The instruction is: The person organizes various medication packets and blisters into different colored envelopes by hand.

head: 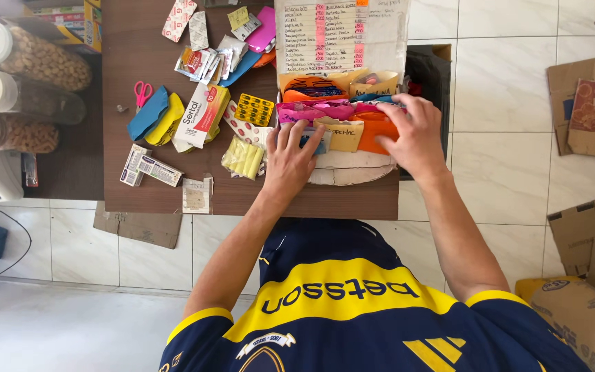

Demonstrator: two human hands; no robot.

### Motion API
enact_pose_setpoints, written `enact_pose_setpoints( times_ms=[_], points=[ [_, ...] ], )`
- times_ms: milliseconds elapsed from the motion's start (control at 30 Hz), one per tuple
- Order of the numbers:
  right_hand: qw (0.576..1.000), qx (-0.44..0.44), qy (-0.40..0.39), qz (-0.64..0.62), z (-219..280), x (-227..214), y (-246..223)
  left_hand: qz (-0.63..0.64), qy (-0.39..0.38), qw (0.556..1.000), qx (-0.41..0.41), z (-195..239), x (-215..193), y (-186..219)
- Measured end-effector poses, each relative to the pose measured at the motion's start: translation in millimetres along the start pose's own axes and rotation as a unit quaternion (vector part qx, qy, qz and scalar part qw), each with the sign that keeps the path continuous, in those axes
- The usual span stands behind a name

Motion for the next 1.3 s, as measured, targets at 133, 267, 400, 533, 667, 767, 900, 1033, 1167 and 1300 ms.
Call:
enact_pose_setpoints(
  times_ms=[133, 267, 400, 533, 667, 767, 900, 1033, 1167, 1300],
  points=[
    [0.999, -0.019, 0.034, 0.024, -3, -9, 3, -0.003, -0.001, 1.000, 0.000, 0, 5, -1],
    [1.000, 0.023, -0.004, 0.009, -1, -9, 6, -0.012, 0.001, 1.000, -0.005, 0, 2, -2],
    [0.998, 0.043, -0.014, -0.035, 5, 8, 23, -0.020, -0.005, 1.000, -0.013, 2, 3, -3],
    [0.995, 0.064, -0.037, -0.066, 1, -5, 15, -0.022, -0.001, 1.000, -0.014, 4, 10, -4],
    [0.995, 0.068, -0.022, -0.072, -2, -13, 13, -0.026, 0.001, 0.999, -0.019, 6, 14, -3],
    [0.995, 0.069, -0.039, -0.062, 0, -10, 13, -0.033, 0.004, 0.999, -0.013, 3, 7, 4],
    [0.999, 0.028, 0.012, -0.040, 3, -11, 14, -0.043, 0.031, 0.999, -0.002, 1, 4, 12],
    [0.994, -0.037, 0.092, -0.035, 16, -12, -8, -0.048, 0.040, 0.998, 0.003, 0, 6, 13],
    [0.996, -0.019, 0.084, -0.029, 22, 4, -32, -0.047, 0.044, 0.998, 0.003, 0, 5, 13],
    [0.995, 0.022, 0.094, -0.007, 17, 19, -35, -0.044, 0.054, 0.998, 0.006, 1, 2, 13]
  ],
)
Point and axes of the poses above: each hand's wrist, its own z-axis away from the middle knuckle, its own x-axis out of the palm, y = z × x, the point moved 7 cm from there along -z, towards the middle knuckle, and after that the axes turned 10 degrees about x, right-handed, at the moved point
